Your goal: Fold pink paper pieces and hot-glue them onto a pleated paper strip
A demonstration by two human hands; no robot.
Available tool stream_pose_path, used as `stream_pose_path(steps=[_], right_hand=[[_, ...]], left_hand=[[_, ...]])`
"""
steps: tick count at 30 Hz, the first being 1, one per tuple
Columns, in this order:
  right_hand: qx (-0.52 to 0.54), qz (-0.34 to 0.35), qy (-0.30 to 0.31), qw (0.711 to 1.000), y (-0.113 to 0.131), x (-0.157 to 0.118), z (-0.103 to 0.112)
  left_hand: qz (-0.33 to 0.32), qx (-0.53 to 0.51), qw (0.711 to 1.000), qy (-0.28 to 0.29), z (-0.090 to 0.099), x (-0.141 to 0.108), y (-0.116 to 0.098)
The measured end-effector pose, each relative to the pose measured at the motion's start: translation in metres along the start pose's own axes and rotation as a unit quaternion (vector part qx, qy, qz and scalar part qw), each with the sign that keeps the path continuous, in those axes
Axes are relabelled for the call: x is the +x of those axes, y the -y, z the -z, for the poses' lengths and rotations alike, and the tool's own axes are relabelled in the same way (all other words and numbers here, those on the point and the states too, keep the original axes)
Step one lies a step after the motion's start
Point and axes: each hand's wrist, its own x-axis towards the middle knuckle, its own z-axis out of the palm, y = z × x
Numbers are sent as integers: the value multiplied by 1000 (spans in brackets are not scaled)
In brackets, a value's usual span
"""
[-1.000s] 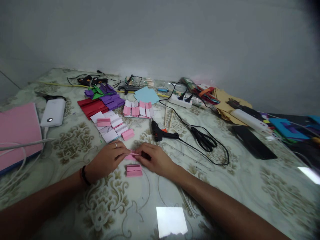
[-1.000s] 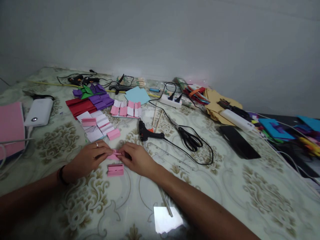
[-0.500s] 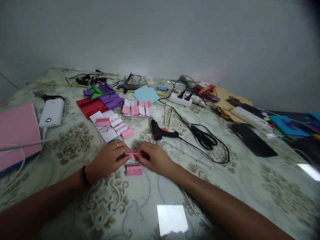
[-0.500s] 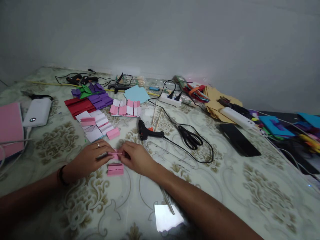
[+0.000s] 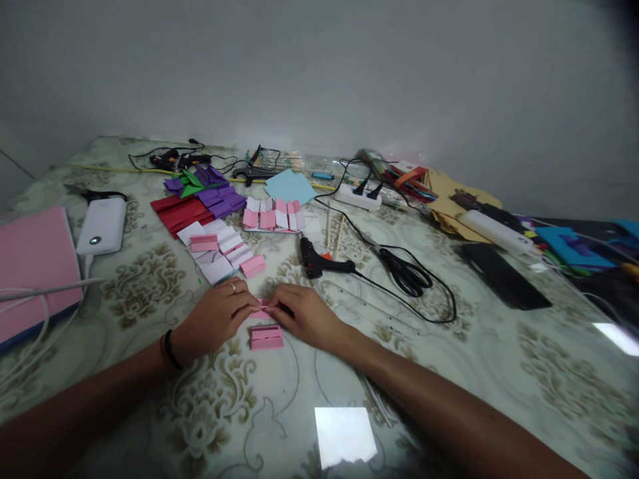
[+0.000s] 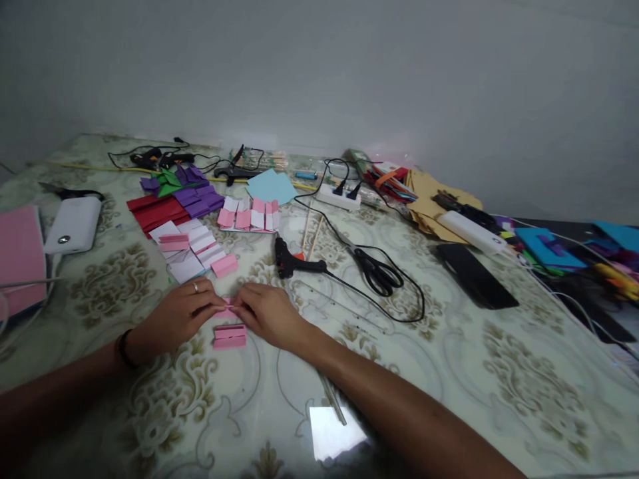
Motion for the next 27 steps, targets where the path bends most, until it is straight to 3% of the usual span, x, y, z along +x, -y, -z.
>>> stream_pose_path(steps=[8,18,23,27], right_hand=[[7,-5,-9,1000,-1,0,0],[32,41,-30,998,-1,-1,7],[86,-25,-36,995,2,1,10],[113,-73,-48,990,5,2,14]], left_hand=[[25,6,1000,8,0,-1,2],[69,-25,997,-5,6,3,-2],[134,-94,986,17,13,7,-2],[178,-128,976,4,17,7,0]])
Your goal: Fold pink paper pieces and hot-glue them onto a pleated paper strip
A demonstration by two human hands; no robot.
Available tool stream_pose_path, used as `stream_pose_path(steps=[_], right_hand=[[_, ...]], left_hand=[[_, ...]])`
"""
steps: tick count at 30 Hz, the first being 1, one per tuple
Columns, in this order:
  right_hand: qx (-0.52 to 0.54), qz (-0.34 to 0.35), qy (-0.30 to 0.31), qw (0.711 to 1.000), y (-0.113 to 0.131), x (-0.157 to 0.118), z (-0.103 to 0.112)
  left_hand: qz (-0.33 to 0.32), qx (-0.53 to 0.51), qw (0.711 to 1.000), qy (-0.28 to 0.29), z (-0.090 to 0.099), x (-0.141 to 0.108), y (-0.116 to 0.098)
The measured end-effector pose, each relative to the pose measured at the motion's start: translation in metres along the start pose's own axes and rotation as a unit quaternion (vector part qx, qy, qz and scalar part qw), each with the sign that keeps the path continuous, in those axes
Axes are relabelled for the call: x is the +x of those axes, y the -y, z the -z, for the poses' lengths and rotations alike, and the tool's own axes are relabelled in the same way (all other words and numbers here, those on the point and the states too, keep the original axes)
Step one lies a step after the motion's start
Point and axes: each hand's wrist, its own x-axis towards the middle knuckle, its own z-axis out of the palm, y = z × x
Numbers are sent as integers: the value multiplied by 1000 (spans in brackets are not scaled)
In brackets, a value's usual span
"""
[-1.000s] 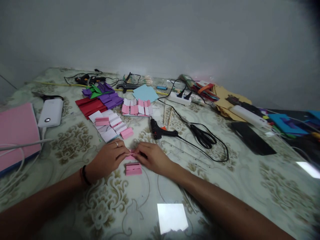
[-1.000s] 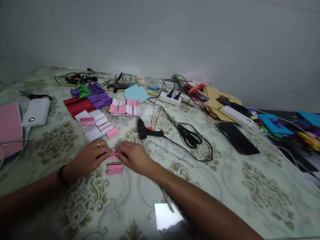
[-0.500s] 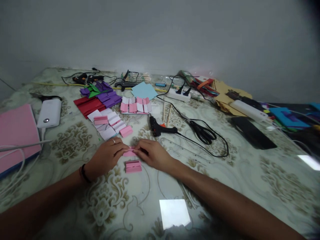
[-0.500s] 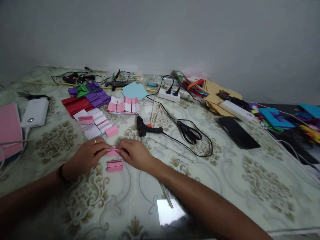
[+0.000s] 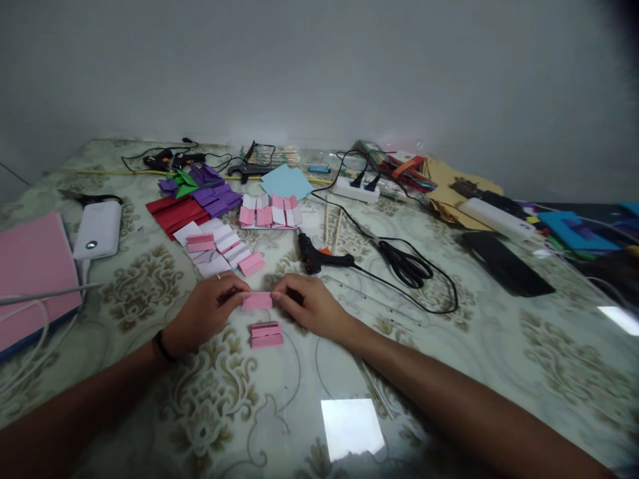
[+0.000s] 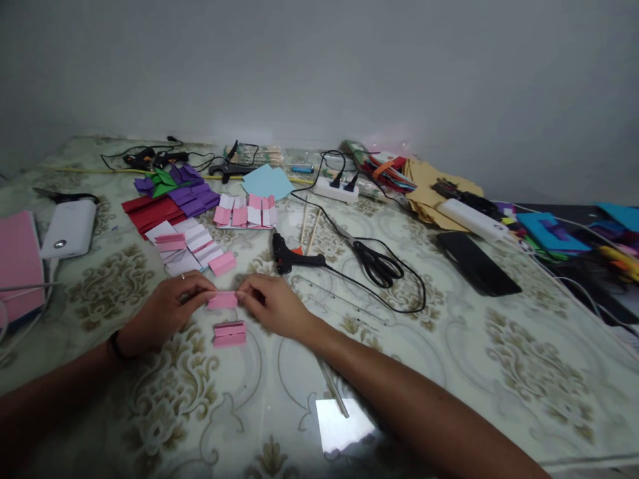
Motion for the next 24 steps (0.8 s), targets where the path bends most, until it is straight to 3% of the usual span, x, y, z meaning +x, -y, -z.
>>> stream_pose_path(steps=[13,19,24], right_hand=[[10,11,37,999,-5,-1,1],[1,22,52,998,-9,-2,-2],[-48,110,54,991,-11,-4,-3]], left_hand=[[-86,31,995,45,-2,-2,-3],[-46,45,996,59,-1,-3,-6],[3,40,997,63,-1,-1,-5]])
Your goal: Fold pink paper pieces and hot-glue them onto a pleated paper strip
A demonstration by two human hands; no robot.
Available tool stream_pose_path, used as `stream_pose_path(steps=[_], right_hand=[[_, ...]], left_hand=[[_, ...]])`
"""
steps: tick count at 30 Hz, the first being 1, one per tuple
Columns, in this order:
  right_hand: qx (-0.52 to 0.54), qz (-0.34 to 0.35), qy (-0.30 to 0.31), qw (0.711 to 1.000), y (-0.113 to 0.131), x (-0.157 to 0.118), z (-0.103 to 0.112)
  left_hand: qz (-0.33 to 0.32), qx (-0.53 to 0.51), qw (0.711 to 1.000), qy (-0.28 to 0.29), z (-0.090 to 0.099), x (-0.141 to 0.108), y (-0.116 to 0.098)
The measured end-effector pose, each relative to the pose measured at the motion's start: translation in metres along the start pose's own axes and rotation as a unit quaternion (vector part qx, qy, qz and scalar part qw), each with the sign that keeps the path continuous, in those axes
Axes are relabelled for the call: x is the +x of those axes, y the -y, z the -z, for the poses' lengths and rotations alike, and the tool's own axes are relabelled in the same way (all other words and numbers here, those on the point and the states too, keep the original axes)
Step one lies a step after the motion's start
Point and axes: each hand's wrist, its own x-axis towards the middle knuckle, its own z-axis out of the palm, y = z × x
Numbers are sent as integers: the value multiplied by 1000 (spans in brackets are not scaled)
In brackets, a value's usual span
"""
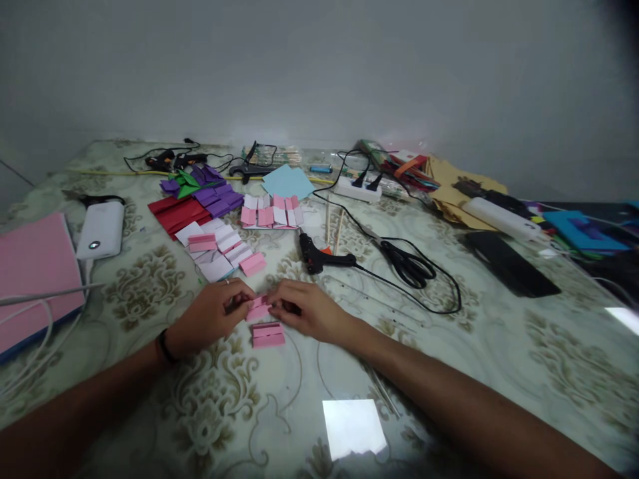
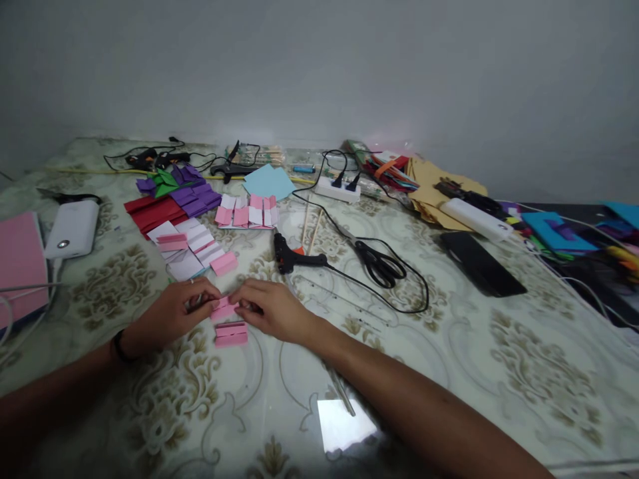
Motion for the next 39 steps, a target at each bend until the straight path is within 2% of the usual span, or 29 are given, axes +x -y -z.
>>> stream_pose_path(steps=[7,15,19,22,25,29,35,39], right_hand=[[-32,28,26,999,1,1,0],[-32,57,-4,998,-4,0,-3],[-31,68,-9,997,-5,0,-2],[-31,64,-10,997,-4,-1,-2],[-27,58,-14,998,-3,-1,-3],[-22,65,-22,997,0,-1,-2],[-24,64,-16,998,0,0,-2],[-24,22,-23,999,1,0,-3]], left_hand=[[32,-30,999,-1,0,0,2],[95,-116,989,-15,0,1,1],[101,-142,984,-44,-1,1,0],[99,-134,985,-41,-2,0,1],[69,-88,994,-14,-1,-1,1],[-4,-40,999,9,-1,-2,1],[-84,25,996,-9,-6,-6,3],[-137,67,988,-31,-10,-7,6]])
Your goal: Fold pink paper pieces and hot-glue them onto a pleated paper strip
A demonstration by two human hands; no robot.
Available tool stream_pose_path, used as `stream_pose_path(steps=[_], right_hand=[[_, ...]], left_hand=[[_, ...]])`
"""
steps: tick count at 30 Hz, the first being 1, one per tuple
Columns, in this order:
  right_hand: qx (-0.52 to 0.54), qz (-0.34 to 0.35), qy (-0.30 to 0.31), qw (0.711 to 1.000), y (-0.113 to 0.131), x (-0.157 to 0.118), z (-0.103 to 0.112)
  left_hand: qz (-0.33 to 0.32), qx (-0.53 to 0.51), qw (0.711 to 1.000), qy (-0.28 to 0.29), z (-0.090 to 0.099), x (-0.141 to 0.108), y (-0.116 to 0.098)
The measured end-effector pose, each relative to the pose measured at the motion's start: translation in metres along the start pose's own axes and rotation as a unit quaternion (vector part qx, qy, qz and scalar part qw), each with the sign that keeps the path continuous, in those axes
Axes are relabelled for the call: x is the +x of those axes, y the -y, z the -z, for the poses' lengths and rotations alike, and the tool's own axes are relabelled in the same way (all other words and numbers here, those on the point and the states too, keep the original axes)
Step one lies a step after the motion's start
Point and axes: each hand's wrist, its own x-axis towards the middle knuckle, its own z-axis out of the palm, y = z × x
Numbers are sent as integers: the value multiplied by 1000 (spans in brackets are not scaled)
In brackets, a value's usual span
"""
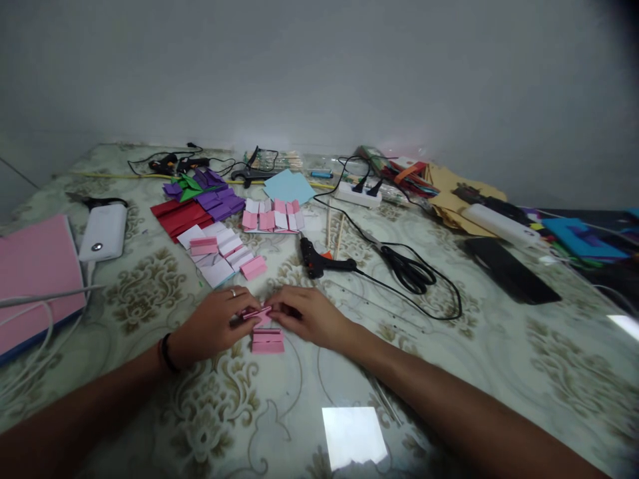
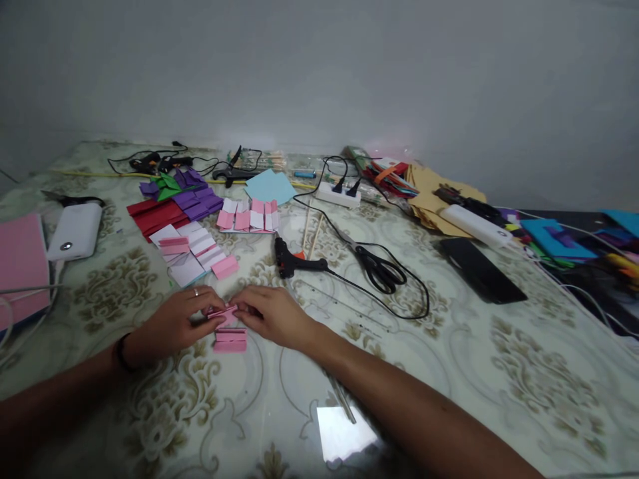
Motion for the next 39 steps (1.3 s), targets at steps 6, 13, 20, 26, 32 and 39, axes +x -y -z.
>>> stream_pose_path(steps=[6,13,20,26,32,39], right_hand=[[-6,-8,12,1000,-2,1,-1],[-22,-6,-5,1000,-4,0,-2],[17,-31,-7,999,-3,0,-2],[19,-13,3,1000,-3,1,-1],[-2,-2,-6,1000,-3,3,-3],[-35,11,4,999,3,2,-5]], left_hand=[[-38,26,999,-17,-3,-1,-1],[34,46,998,-22,-3,-1,0],[0,47,998,-31,-6,-1,4],[-13,57,998,-35,-8,-3,4],[-50,116,991,-40,-9,0,-2],[-79,143,986,-34,-9,1,-7]])
